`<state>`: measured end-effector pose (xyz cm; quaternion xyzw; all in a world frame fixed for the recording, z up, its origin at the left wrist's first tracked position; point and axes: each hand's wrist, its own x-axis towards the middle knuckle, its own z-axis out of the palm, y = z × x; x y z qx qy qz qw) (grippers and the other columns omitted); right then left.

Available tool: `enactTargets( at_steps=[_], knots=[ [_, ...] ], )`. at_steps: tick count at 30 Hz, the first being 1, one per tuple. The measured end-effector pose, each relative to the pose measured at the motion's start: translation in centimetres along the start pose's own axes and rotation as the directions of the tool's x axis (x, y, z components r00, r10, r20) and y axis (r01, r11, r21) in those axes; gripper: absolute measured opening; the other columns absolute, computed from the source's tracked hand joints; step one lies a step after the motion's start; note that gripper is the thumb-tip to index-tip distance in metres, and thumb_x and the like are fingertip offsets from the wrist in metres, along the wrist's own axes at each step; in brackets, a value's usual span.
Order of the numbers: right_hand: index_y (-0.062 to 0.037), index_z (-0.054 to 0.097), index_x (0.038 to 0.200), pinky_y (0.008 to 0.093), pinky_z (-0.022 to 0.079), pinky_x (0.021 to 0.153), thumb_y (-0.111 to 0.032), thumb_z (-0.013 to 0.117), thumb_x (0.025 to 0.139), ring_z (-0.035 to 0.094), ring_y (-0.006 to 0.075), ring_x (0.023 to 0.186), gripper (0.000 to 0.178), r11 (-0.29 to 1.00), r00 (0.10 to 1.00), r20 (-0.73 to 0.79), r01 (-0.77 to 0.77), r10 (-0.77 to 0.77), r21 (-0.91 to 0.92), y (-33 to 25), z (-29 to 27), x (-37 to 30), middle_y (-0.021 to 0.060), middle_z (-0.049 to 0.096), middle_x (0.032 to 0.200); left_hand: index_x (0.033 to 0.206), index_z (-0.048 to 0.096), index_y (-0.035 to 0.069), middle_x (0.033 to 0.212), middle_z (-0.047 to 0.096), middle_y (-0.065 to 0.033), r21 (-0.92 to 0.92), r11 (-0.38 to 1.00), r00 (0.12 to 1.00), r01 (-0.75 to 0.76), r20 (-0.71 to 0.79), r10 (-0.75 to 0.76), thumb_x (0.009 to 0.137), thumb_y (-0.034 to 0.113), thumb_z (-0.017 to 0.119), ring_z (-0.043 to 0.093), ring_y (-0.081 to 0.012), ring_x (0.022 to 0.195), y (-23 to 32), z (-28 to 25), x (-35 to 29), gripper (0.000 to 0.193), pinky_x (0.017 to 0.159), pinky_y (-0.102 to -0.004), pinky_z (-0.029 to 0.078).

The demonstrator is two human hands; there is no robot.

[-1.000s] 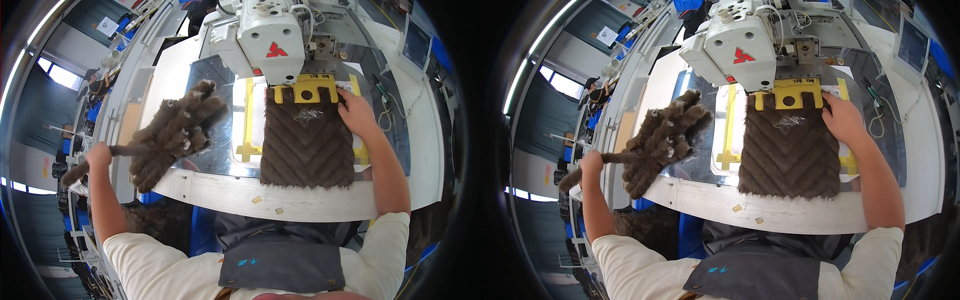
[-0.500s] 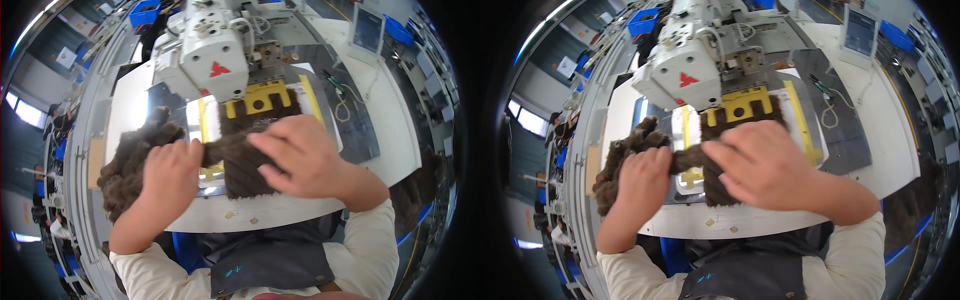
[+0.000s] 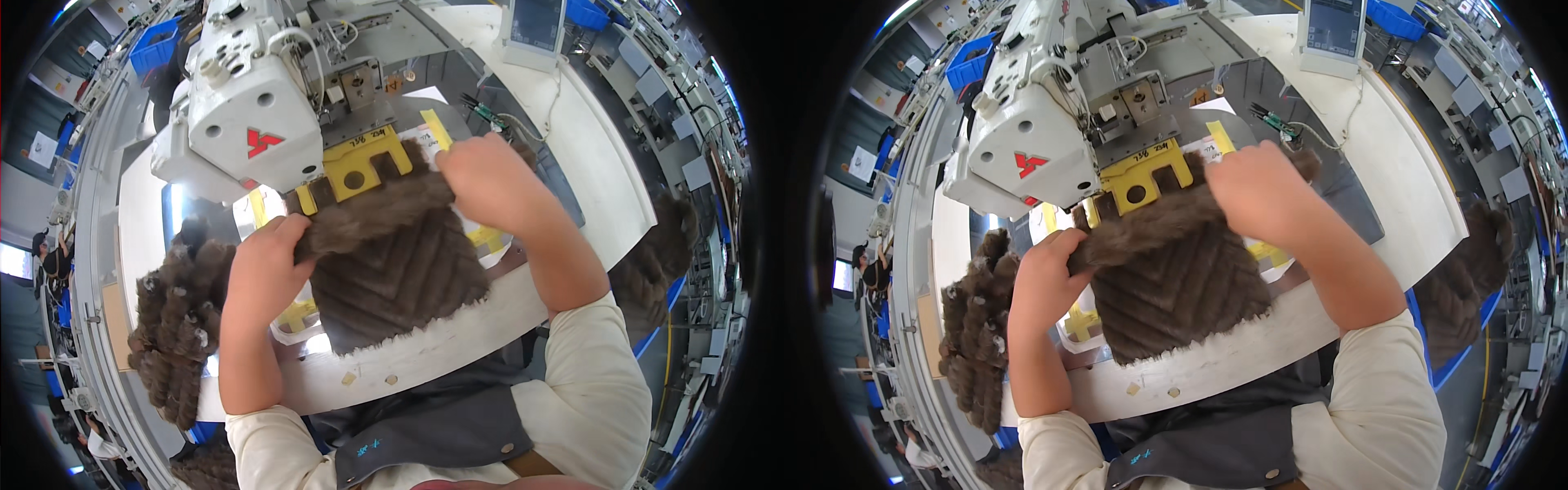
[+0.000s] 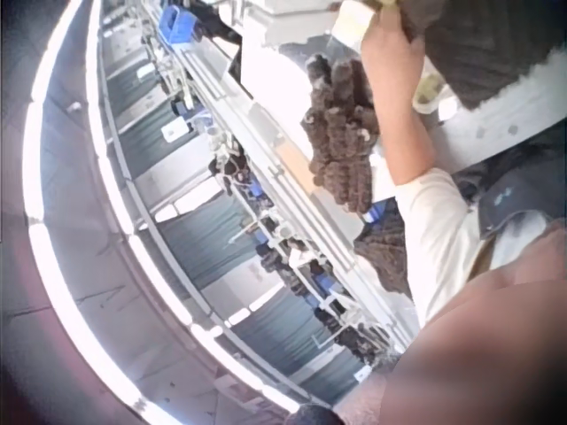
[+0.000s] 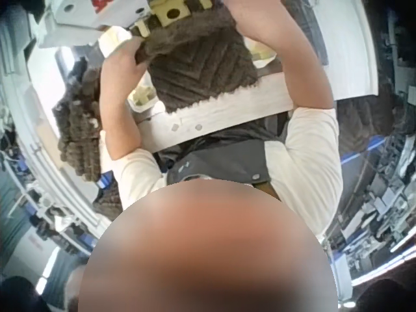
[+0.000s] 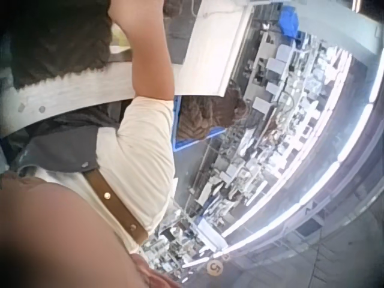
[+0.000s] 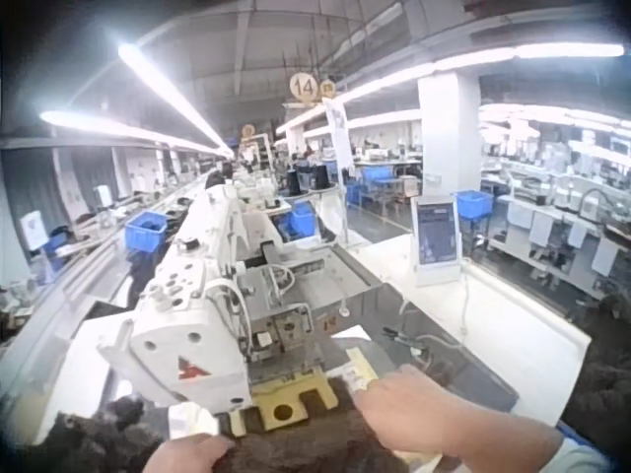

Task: Sewing and assembling fur garment components using an industrial sewing machine.

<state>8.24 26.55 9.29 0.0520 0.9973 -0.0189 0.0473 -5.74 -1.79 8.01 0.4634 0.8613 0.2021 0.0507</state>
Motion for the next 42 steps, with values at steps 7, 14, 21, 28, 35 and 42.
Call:
enactTargets(
  at_steps=[7, 14, 21, 28, 35, 42],
  knots=[
    [-0.0025, 0.063, 0.103, 0.0491, 0.052, 0.084, -0.024, 0.078, 0.082, 0.066, 0.0401, 0.098, 0.034, 0.819, 0.927, -0.13, 0.371, -0.351, 0.438, -5.4, 2.5, 0.7, 0.0168, 0.067, 0.098, 0.108, 0.065, 0.006, 0.093, 0.063, -0.0129, -0.048, 0.955, 0.955, -0.292, -0.079, 0.287, 0.068, 0.007, 0.081, 0.065, -0.0368, 0.09, 3.0, 1.5, 0.3, 0.044, 0.078, -0.0463, 0.053],
    [-0.0005, 0.062, 0.099, 0.0504, 0.052, 0.084, -0.022, 0.072, 0.09, 0.065, 0.0422, 0.098, 0.025, 0.822, 0.951, -0.176, 0.309, -0.255, 0.478, -4.1, -0.3, 0.0, 0.0187, 0.068, 0.099, 0.118, 0.068, 0.0, 0.106, 0.073, -0.0045, -0.766, 0.633, 0.973, -0.11, -0.213, -0.088, 0.063, 0.005, 0.097, 0.069, -0.0144, 0.096, -0.9, 0.3, 0.4, 0.062, 0.089, -0.0301, 0.055],
    [0.0001, 0.059, 0.094, 0.0501, 0.052, 0.083, -0.014, 0.073, 0.083, 0.064, 0.0413, 0.097, 0.023, 0.747, 0.914, -0.266, 0.404, -0.306, 0.528, -5.1, 0.8, -0.6, 0.0176, 0.065, 0.096, 0.112, 0.076, -0.001, 0.108, 0.076, -0.0105, -0.826, 0.49, 0.959, -0.277, -0.27, 0.086, 0.063, 0.003, 0.096, 0.071, -0.0188, 0.097, 0.3, 2.1, -0.2, 0.053, 0.089, -0.0311, 0.056],
    [0.0011, 0.06, 0.089, 0.0504, 0.051, 0.084, -0.012, 0.07, 0.083, 0.065, 0.0417, 0.095, 0.018, 0.775, 0.936, -0.189, 0.353, -0.298, 0.524, -6.0, 1.8, 0.0, 0.0188, 0.065, 0.092, 0.1, 0.078, 0.0, 0.099, 0.076, -0.0121, -0.592, 0.666, 0.885, -0.454, -0.389, 0.257, 0.066, 0.005, 0.095, 0.073, -0.0206, 0.084, 0.7, 1.6, -0.9, 0.038, 0.074, -0.0307, 0.058],
    [-0.0005, 0.067, 0.099, 0.0487, 0.051, 0.086, -0.014, 0.068, 0.086, 0.065, 0.0417, 0.098, 0.019, 0.617, 0.94, -0.04, 0.254, -0.339, 0.744, -6.9, 1.6, 0.5, 0.0196, 0.067, 0.095, 0.102, 0.077, 0.0, 0.095, 0.077, -0.0119, -0.674, 0.577, 0.882, -0.46, -0.421, 0.212, 0.067, 0.003, 0.092, 0.073, -0.0224, 0.083, 2.5, 2.4, -0.7, 0.038, 0.074, -0.0321, 0.058],
    [-0.0028, 0.069, 0.113, 0.0439, 0.052, 0.083, -0.02, 0.08, 0.083, 0.065, 0.0362, 0.098, 0.036, 0.49, 0.858, -0.425, 0.514, -0.289, 0.704, -6.3, 1.0, 0.3, 0.014, 0.067, 0.102, 0.093, 0.071, -0.002, 0.087, 0.069, -0.0131, -0.65, 0.691, 0.945, -0.318, -0.278, 0.173, 0.07, -0.004, 0.082, 0.066, -0.0236, 0.076, 1.8, 3.3, -0.8, 0.025, 0.065, -0.0328, 0.052]
  ],
)
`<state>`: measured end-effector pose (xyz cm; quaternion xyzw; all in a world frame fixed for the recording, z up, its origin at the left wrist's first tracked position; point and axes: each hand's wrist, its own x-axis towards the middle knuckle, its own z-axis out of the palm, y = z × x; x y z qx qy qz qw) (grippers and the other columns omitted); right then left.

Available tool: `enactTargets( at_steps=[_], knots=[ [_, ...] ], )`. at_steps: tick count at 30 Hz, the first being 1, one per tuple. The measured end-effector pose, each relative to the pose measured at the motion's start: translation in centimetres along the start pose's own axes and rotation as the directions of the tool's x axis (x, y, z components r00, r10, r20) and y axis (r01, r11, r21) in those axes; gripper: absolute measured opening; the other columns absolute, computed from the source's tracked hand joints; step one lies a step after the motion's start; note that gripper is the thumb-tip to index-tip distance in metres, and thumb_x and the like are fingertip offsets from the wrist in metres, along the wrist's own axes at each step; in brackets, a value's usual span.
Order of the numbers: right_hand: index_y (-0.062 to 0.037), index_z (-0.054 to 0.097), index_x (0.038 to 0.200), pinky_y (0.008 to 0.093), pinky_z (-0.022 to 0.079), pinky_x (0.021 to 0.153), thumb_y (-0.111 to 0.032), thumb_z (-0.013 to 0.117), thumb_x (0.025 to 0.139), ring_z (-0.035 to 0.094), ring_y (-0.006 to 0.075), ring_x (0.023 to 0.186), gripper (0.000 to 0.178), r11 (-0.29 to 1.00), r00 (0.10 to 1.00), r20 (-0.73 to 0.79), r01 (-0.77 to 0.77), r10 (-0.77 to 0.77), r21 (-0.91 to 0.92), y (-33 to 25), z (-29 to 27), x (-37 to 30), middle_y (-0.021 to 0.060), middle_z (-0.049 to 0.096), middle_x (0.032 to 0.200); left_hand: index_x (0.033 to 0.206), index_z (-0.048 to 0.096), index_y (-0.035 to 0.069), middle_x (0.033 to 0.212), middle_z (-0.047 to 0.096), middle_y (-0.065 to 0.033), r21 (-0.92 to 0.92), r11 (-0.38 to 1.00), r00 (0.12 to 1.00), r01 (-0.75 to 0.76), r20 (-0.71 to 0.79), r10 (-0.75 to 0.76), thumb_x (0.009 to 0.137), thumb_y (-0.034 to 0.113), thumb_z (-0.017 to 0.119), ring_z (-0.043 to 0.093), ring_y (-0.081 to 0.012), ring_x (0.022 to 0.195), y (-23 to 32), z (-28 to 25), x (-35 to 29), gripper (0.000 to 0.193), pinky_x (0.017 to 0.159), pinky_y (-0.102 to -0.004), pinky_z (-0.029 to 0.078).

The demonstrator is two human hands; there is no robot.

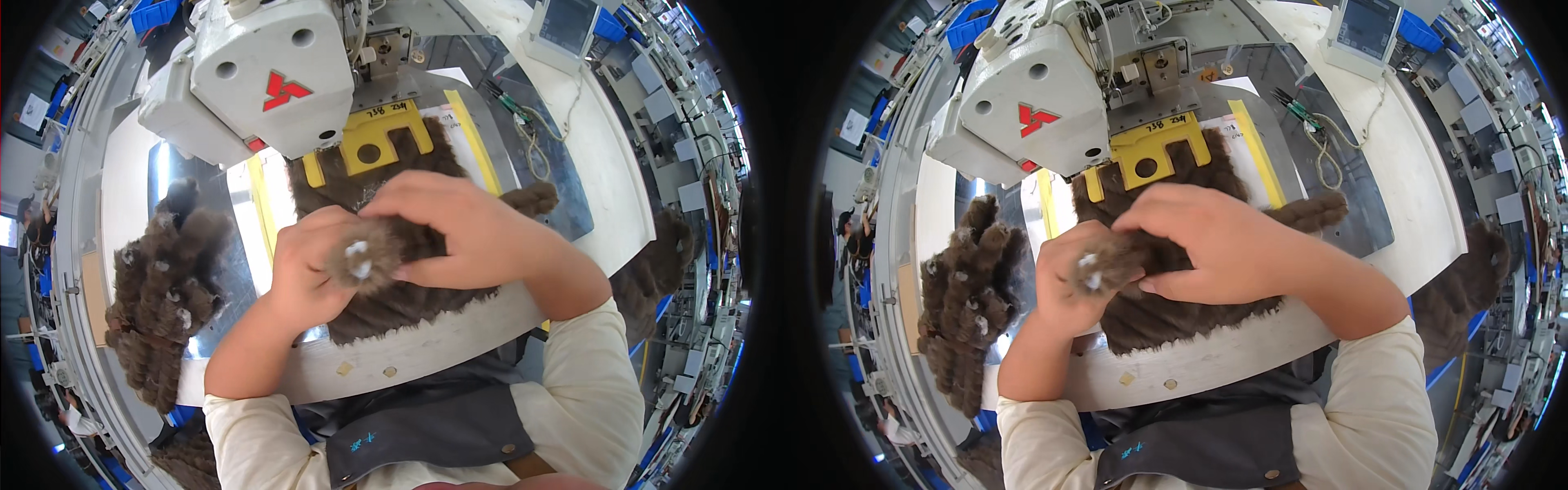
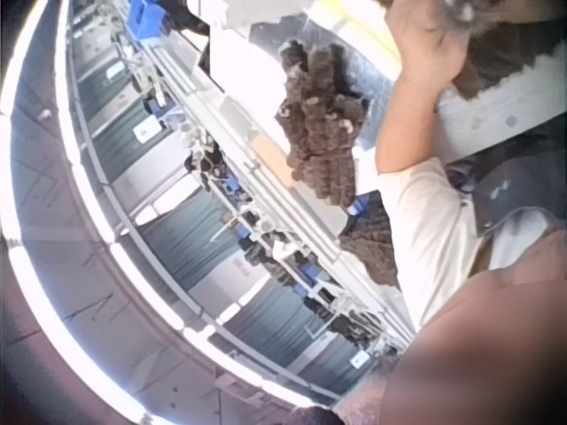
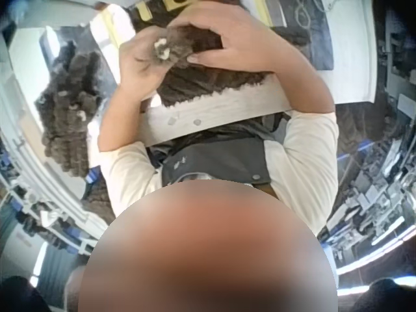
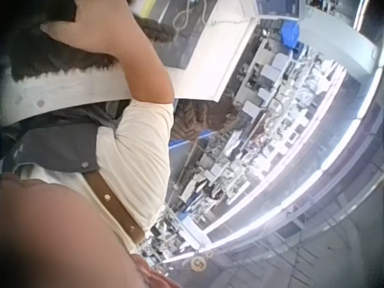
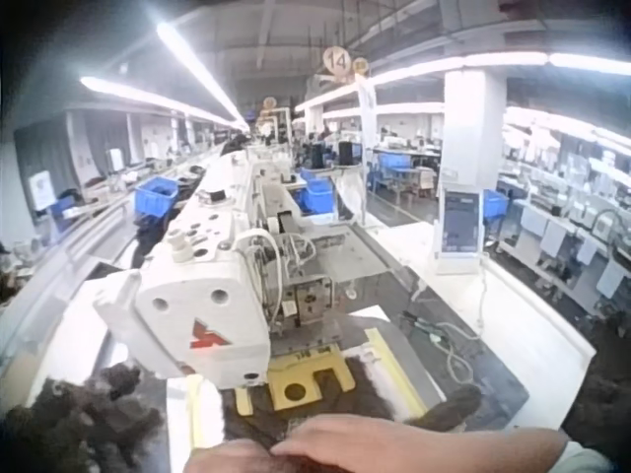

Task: Sewing and assembling fur garment components using an industrial sewing machine.

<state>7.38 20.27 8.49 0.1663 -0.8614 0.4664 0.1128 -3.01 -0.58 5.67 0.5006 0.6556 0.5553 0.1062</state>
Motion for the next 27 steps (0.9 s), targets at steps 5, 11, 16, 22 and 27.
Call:
enactTargets(
  at_steps=[5, 11, 16, 22, 27],
  knots=[
    [-0.0048, 0.071, 0.109, 0.0378, 0.052, 0.076, -0.015, 0.084, 0.077, 0.066, 0.0302, 0.088, 0.036, 0.998, 0.999, 0.032, 0.024, -0.026, 0.062, -0.9, -0.7, -0.1, 0.0108, 0.067, 0.094, 0.089, 0.07, 0.001, 0.08, 0.064, -0.0137, 0.149, 0.988, 0.98, -0.049, 0.2, 0.018, 0.063, 0.002, 0.08, 0.064, -0.0335, 0.075, -0.6, -0.4, 0.2, 0.027, 0.062, -0.0389, 0.051],
    [-0.0047, 0.076, 0.099, 0.0318, 0.053, 0.064, -0.008, 0.088, 0.071, 0.069, 0.0245, 0.073, 0.031, 0.999, 0.999, 0.0, 0.042, -0.042, 0.018, -0.8, -0.6, -0.3, 0.0079, 0.071, 0.086, 0.086, 0.068, 0.001, 0.08, 0.063, -0.0141, 0.14, 0.989, 0.97, -0.049, 0.244, 0.013, 0.065, 0.001, 0.079, 0.064, -0.0343, 0.075, -1.0, 0.0, 0.4, 0.024, 0.064, -0.0411, 0.051],
    [-0.004, 0.076, 0.096, 0.0319, 0.051, 0.061, -0.012, 0.084, 0.081, 0.067, 0.019, 0.067, 0.019, 0.988, 0.991, -0.087, -0.111, 0.101, -0.112, 0.3, -0.3, 0.3, 0.0077, 0.069, 0.078, 0.094, 0.07, -0.002, 0.079, 0.067, -0.0135, -0.054, 0.988, 0.983, 0.147, 0.123, -0.139, 0.086, 0.012, 0.081, 0.065, -0.0274, 0.073, -1.5, 1.5, 0.6, 0.019, 0.066, -0.0383, 0.051],
    [-0.0004, 0.074, 0.092, 0.0319, 0.051, 0.06, -0.021, 0.08, 0.087, 0.067, 0.0112, 0.066, 0.022, 0.884, 0.886, -0.011, -0.463, 0.463, -0.062, 5.8, 0.9, 4.7, 0.0084, 0.068, 0.07, 0.098, 0.07, -0.008, 0.076, 0.067, -0.0055, -0.242, 0.746, 0.778, 0.621, 0.071, -0.625, 0.097, 0.024, 0.075, 0.055, -0.0083, 0.072, -5.1, 1.3, 0.4, 0.032, 0.067, -0.03, 0.05],
    [0.0005, 0.073, 0.097, 0.035, 0.055, 0.064, -0.021, 0.081, 0.084, 0.071, 0.0207, 0.069, 0.026, 0.829, 0.854, 0.066, -0.479, 0.516, -0.29, 9.9, 2.6, 8.5, 0.014, 0.071, 0.077, 0.109, 0.069, -0.007, 0.092, 0.073, -0.0194, -0.268, 0.779, 0.769, 0.567, -0.165, -0.617, 0.097, 0.025, 0.072, 0.071, -0.0238, 0.081, -7.2, 0.8, 0.9, 0.035, 0.075, -0.0375, 0.054]
  ],
)
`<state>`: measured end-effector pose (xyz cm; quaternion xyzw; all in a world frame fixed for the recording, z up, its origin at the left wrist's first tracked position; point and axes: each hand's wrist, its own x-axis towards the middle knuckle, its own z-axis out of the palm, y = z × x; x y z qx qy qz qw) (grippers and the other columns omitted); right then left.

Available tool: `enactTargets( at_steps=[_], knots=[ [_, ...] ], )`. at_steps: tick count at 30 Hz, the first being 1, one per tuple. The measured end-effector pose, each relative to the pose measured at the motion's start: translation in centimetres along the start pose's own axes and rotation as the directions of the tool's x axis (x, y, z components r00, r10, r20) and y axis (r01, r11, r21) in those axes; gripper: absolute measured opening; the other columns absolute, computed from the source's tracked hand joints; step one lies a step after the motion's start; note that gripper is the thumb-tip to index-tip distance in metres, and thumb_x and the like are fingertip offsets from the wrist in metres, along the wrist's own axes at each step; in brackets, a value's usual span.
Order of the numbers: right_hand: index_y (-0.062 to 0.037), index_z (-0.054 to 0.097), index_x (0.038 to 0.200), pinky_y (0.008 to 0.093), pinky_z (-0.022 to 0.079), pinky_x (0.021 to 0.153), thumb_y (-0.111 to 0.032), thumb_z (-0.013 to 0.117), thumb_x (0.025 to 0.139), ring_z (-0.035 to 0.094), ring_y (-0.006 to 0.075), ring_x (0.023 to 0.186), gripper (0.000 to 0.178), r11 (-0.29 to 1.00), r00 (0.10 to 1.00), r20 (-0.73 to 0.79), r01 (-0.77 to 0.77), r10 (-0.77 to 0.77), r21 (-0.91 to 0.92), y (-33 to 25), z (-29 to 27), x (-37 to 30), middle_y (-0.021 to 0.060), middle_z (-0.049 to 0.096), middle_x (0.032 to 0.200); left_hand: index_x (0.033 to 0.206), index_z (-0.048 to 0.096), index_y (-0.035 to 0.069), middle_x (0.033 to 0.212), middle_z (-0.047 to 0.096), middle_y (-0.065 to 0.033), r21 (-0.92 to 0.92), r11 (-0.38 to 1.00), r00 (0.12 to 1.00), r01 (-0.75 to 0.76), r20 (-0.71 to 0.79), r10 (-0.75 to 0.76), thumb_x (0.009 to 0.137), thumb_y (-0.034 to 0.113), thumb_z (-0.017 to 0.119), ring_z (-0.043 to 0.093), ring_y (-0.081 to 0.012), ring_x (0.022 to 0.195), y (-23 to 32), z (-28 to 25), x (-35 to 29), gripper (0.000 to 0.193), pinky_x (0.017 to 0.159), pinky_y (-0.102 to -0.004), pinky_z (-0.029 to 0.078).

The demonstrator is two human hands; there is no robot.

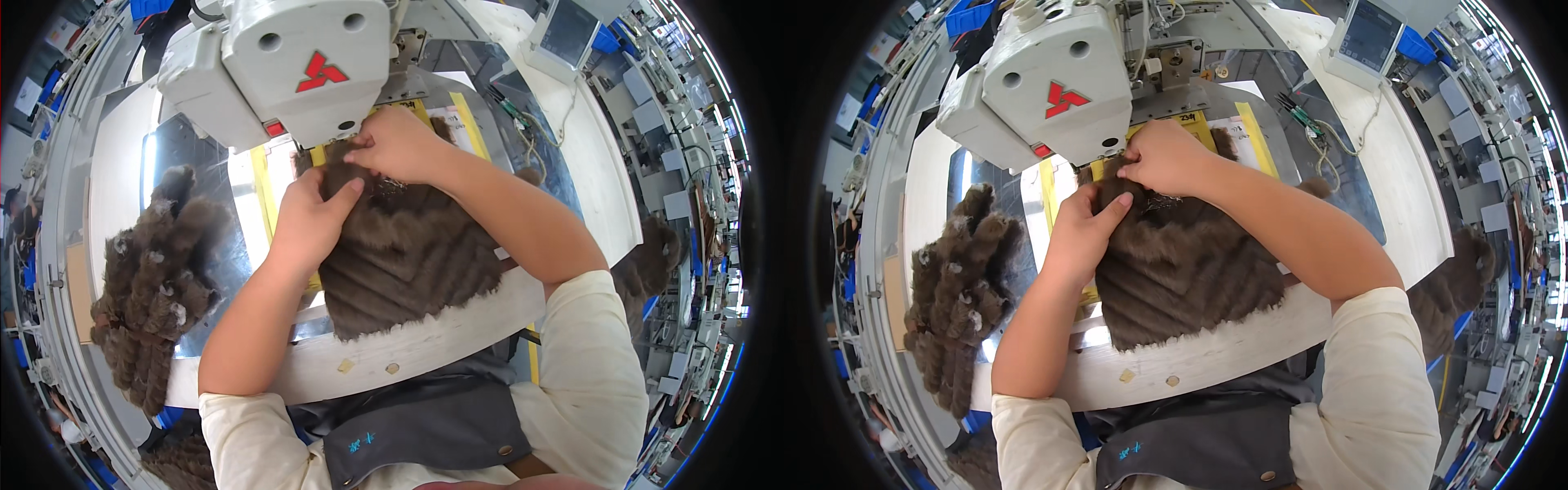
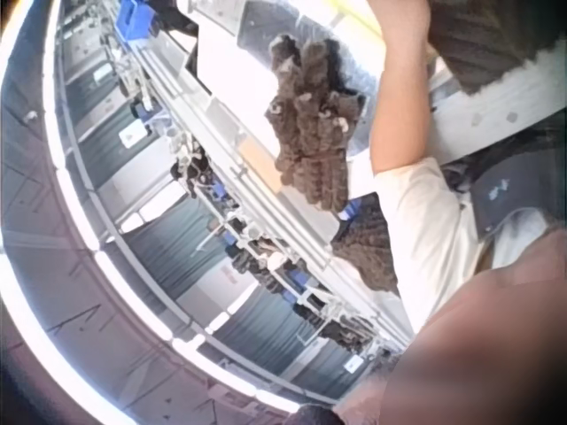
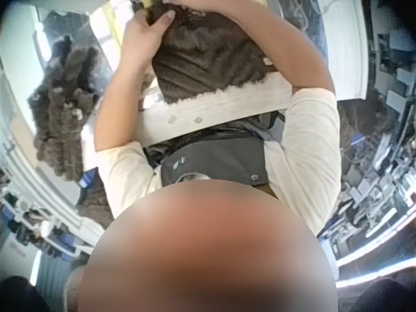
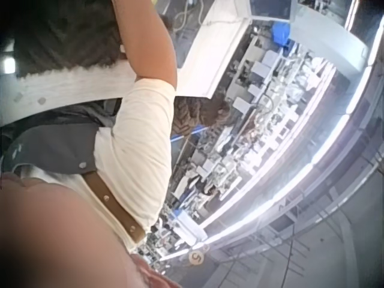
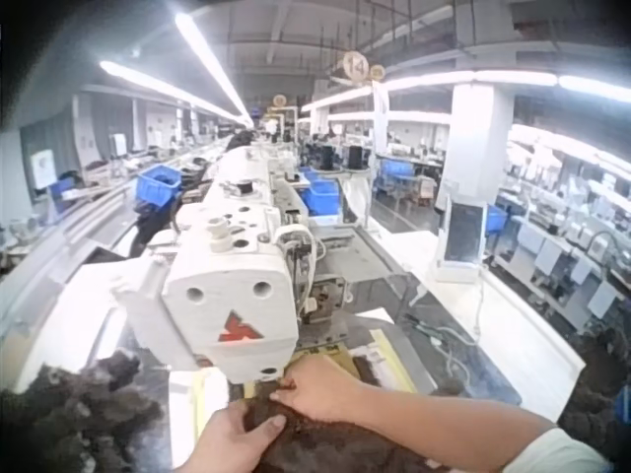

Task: Sewing and assembling fur garment components using an industrial sewing machine.

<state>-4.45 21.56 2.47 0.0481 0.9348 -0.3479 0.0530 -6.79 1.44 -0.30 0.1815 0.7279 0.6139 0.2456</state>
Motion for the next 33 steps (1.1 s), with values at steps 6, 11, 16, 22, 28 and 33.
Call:
enactTargets(
  at_steps=[6, 11, 16, 22, 28, 33],
  knots=[
    [-0.0033, 0.074, 0.107, 0.043, 0.056, 0.08, -0.02, 0.079, 0.078, 0.071, 0.038, 0.088, 0.034, 0.97, 0.958, -0.194, 0.182, -0.212, -0.161, 0.5, 1.6, 1.2, 0.0184, 0.074, 0.092, 0.124, 0.068, 0.002, 0.113, 0.071, -0.0235, 0.648, 0.681, 0.931, -0.339, 0.125, 0.344, 0.092, 0.004, 0.059, 0.069, -0.0452, 0.095, 1.1, -1.5, -0.9, 0.034, 0.084, -0.0487, 0.056],
    [-0.0016, 0.074, 0.091, 0.0473, 0.056, 0.082, -0.027, 0.083, 0.074, 0.071, 0.0394, 0.093, 0.032, 0.985, 0.974, -0.18, 0.119, -0.14, -0.122, 0.1, 1.2, 1.8, 0.018, 0.075, 0.09, 0.128, 0.07, 0.006, 0.135, 0.067, -0.0099, 0.771, 0.443, 0.872, -0.457, 0.292, 0.392, 0.081, -0.002, 0.06, 0.068, -0.035, 0.111, 2.0, -2.3, -1.2, 0.049, 0.095, -0.0417, 0.056],
    [-0.0057, 0.074, 0.101, 0.0466, 0.057, 0.085, -0.029, 0.083, 0.071, 0.071, 0.0385, 0.098, 0.039, 0.981, 0.957, -0.255, 0.099, -0.14, -0.168, 1.6, 1.0, 2.7, 0.0166, 0.075, 0.1, 0.131, 0.065, 0.004, 0.134, 0.067, -0.0115, 0.779, 0.347, 0.852, -0.523, 0.461, 0.249, 0.075, 0.003, 0.069, 0.07, -0.0341, 0.106, 3.6, -2.7, -0.2, 0.057, 0.09, -0.0418, 0.058],
    [-0.0066, 0.075, 0.101, 0.0459, 0.057, 0.085, -0.029, 0.083, 0.071, 0.071, 0.0379, 0.1, 0.039, 0.989, 0.969, -0.22, 0.084, -0.109, -0.123, 1.7, 0.9, 3.4, 0.016, 0.075, 0.099, 0.103, 0.066, 0.006, 0.123, 0.073, -0.0128, 0.85, 0.1, 0.821, -0.517, 0.46, 0.337, 0.08, 0.007, 0.065, 0.073, -0.0303, 0.084, 2.6, -1.6, 1.3, 0.024, 0.071, -0.0403, 0.058],
    [-0.0063, 0.075, 0.094, 0.0444, 0.057, 0.084, -0.025, 0.086, 0.07, 0.072, 0.0353, 0.099, 0.033, 0.992, 0.964, -0.237, 0.107, -0.122, -0.073, 2.8, 1.2, 4.3, 0.0139, 0.076, 0.094, 0.094, 0.064, 0.006, 0.116, 0.075, -0.0137, 0.857, 0.11, 0.822, -0.503, 0.434, 0.369, 0.083, 0.007, 0.059, 0.073, -0.0298, 0.081, 2.5, -1.5, 2.2, 0.012, 0.069, -0.0416, 0.058],
    [-0.0064, 0.076, 0.089, 0.0428, 0.058, 0.082, -0.02, 0.084, 0.069, 0.073, 0.0344, 0.094, 0.025, 0.998, 0.988, -0.149, 0.022, -0.031, -0.062, 2.0, 0.3, 4.2, 0.0138, 0.076, 0.091, 0.092, 0.063, 0.006, 0.117, 0.075, -0.0125, 0.853, 0.088, 0.799, -0.515, 0.44, 0.41, 0.082, 0.007, 0.06, 0.073, -0.0292, 0.079, 1.8, -1.5, 2.4, 0.011, 0.068, -0.0401, 0.058]
  ],
)
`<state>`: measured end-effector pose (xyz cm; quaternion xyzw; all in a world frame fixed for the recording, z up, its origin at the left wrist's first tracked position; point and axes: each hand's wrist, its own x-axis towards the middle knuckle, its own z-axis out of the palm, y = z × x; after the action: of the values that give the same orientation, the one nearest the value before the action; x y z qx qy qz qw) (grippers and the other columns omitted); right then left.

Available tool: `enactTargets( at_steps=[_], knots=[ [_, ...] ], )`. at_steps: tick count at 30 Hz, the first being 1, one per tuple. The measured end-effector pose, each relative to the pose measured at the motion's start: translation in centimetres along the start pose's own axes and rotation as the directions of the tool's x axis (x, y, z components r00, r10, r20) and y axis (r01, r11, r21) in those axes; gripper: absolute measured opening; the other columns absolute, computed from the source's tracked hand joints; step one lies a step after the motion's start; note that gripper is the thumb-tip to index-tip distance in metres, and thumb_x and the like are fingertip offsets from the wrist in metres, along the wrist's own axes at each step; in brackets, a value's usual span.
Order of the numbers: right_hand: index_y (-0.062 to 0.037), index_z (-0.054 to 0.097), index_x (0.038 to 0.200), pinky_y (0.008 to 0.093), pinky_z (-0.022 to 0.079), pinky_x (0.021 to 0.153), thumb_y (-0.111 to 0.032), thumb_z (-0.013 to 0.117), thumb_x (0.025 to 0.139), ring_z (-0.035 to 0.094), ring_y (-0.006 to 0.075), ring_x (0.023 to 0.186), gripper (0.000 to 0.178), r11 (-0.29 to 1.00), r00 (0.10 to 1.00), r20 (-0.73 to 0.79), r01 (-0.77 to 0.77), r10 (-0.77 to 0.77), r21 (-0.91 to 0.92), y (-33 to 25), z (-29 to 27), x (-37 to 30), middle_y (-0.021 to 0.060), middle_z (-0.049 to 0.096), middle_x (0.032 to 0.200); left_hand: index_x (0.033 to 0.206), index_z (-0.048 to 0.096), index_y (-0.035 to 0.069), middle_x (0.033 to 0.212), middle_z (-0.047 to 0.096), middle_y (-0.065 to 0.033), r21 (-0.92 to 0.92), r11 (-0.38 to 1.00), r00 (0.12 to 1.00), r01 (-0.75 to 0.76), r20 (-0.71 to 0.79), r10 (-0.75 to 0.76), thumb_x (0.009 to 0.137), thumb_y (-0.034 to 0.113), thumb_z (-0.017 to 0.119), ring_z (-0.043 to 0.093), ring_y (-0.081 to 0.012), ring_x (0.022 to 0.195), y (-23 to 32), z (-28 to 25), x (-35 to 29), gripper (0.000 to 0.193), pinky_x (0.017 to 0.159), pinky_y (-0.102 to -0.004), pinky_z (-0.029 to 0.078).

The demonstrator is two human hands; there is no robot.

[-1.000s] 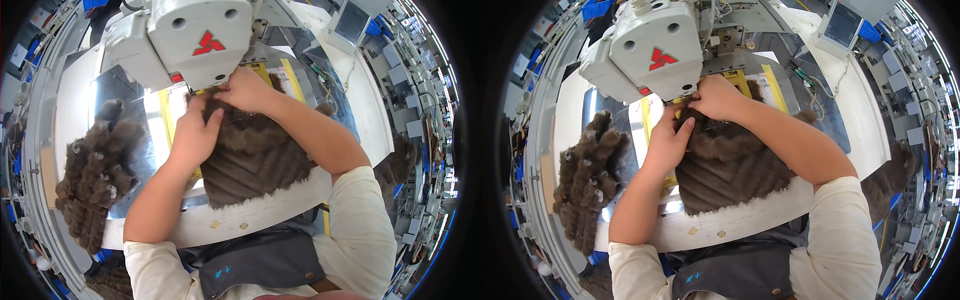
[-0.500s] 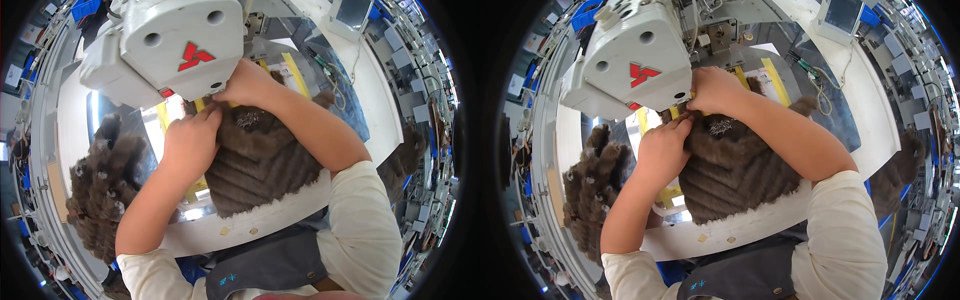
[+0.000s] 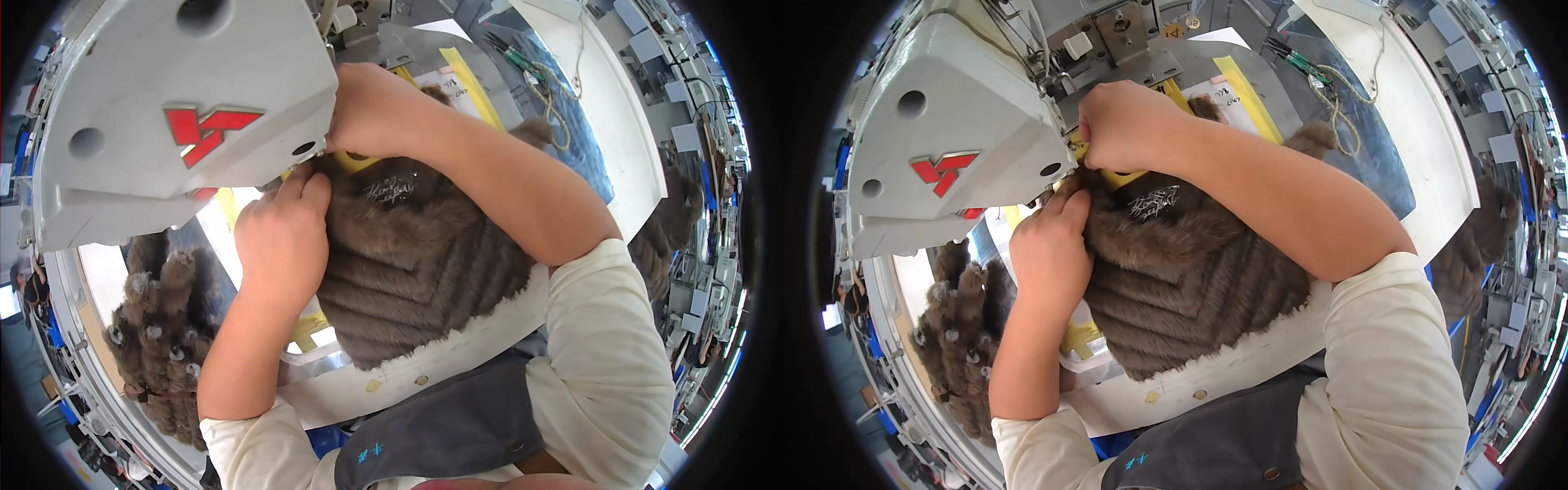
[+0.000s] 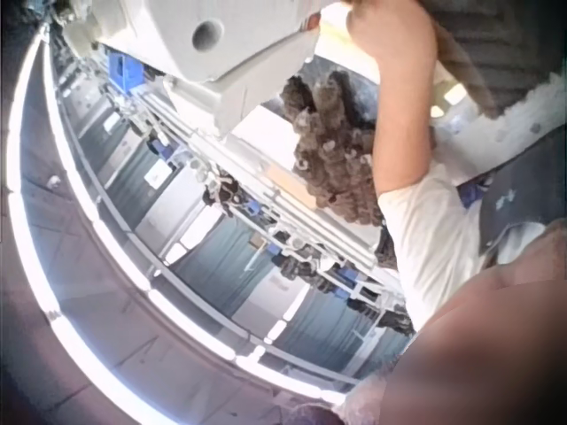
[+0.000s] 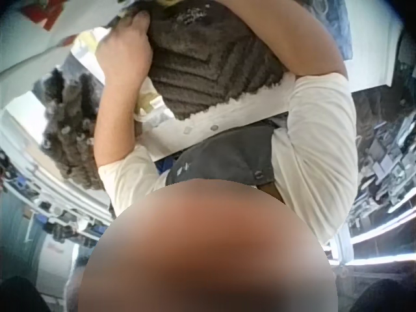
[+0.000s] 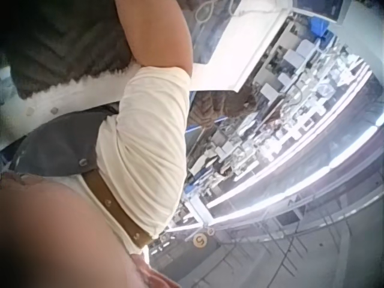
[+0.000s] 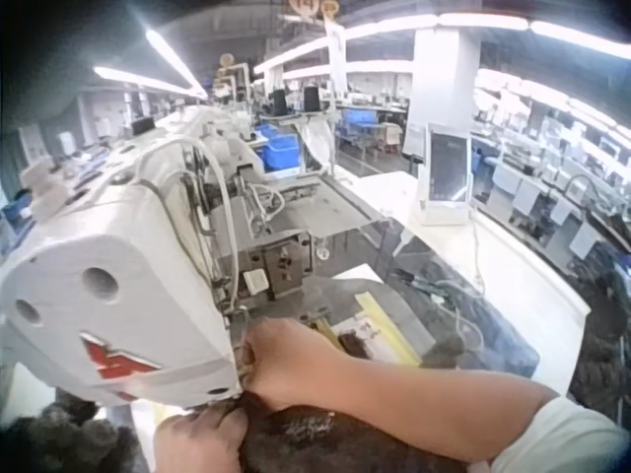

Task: Sewing and assembling fur garment components using an industrial sewing machine.

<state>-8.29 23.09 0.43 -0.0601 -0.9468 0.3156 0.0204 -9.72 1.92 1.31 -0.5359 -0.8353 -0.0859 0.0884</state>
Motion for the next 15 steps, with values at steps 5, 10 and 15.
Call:
enactTargets(
  at_steps=[5, 10, 15],
  knots=[
    [-0.0068, 0.076, 0.087, 0.0424, 0.058, 0.08, -0.018, 0.082, 0.069, 0.073, 0.0344, 0.091, 0.022, 0.996, 0.998, 0.006, -0.064, 0.064, 0.057, -0.5, -0.7, -0.5, 0.014, 0.076, 0.088, 0.092, 0.063, 0.007, 0.117, 0.074, -0.0127, 0.025, 0.999, 0.999, -0.02, -0.034, 0.02, 0.081, 0.007, 0.061, 0.073, -0.028, 0.079, 0.2, 0.1, 0.2, 0.011, 0.066, -0.038, 0.058],
    [-0.0068, 0.076, 0.086, 0.0428, 0.058, 0.079, -0.017, 0.079, 0.069, 0.074, 0.0348, 0.089, 0.02, 0.991, 0.994, 0.017, -0.11, 0.109, 0.074, -1.5, -1.5, -0.8, 0.0146, 0.076, 0.086, 0.098, 0.063, 0.007, 0.121, 0.073, -0.0138, 0.0, 1.0, 1.0, 0.024, 0.015, -0.024, 0.084, 0.006, 0.059, 0.074, -0.0316, 0.077, 0.3, -0.2, 0.1, 0.015, 0.063, -0.0398, 0.059],
    [-0.0047, 0.077, 0.089, 0.0453, 0.059, 0.079, -0.018, 0.077, 0.07, 0.073, 0.0378, 0.088, 0.023, 0.997, 0.996, -0.029, -0.08, 0.08, -0.008, -1.5, -1.3, -0.9, 0.0166, 0.075, 0.084, 0.105, 0.063, 0.007, 0.125, 0.07, -0.0157, -0.009, 0.997, 0.994, 0.072, 0.086, -0.071, 0.087, 0.005, 0.058, 0.074, -0.0351, 0.079, 0.8, -0.9, 0.3, 0.019, 0.062, -0.0424, 0.06]
  ],
)
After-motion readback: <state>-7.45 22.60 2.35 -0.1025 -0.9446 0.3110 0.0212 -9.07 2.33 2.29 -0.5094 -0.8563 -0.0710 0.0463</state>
